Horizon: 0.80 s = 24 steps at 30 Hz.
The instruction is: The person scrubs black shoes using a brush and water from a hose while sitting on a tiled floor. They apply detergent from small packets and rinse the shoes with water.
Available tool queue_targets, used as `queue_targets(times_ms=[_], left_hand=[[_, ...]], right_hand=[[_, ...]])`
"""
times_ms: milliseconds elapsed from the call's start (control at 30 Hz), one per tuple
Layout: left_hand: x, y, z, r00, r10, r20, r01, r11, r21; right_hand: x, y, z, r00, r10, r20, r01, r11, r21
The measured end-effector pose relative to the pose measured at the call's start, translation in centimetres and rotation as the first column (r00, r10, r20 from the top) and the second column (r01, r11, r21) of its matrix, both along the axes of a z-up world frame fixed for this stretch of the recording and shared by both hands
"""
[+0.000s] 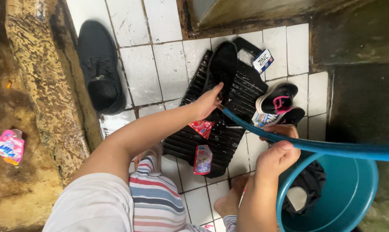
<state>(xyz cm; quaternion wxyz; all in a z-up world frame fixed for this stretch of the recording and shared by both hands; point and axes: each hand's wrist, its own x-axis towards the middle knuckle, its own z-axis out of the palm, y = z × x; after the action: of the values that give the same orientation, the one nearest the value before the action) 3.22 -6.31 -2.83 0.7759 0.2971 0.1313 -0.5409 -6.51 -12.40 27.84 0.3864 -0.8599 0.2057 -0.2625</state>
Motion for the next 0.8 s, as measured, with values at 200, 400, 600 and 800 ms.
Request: queue_targets(times_ms=[200, 400, 600, 800], left_hand=[[0.4, 1.9, 0.9, 0.993, -0.074, -0.087, 0.088, 0.981, 0.176], [0.1, 2.3, 2.0, 0.981, -0.176, -0.081, 0.192, 0.943, 0.271], [0.1, 3.9, 4.1, 0.983, -0.180, -0.033, 0.183, 0.962, 0.202], [0.1, 3.3, 4.6, 0.978, -0.176, -0.108, 0.204, 0.902, 0.379]], right_hand=[[0.5, -0.1, -0.2, 0.999, 0.032, 0.036, -0.033, 0.999, 0.037], [0.3, -1.3, -1.2, 0.996, 0.073, 0.049, -0.075, 0.996, 0.043], [-0.5, -5.0, -6.7, 0.930, 0.199, 0.308, -0.323, 0.841, 0.434], [1.4, -7.8, -15.9, 0.990, 0.131, -0.042, -0.052, 0.642, 0.765]])
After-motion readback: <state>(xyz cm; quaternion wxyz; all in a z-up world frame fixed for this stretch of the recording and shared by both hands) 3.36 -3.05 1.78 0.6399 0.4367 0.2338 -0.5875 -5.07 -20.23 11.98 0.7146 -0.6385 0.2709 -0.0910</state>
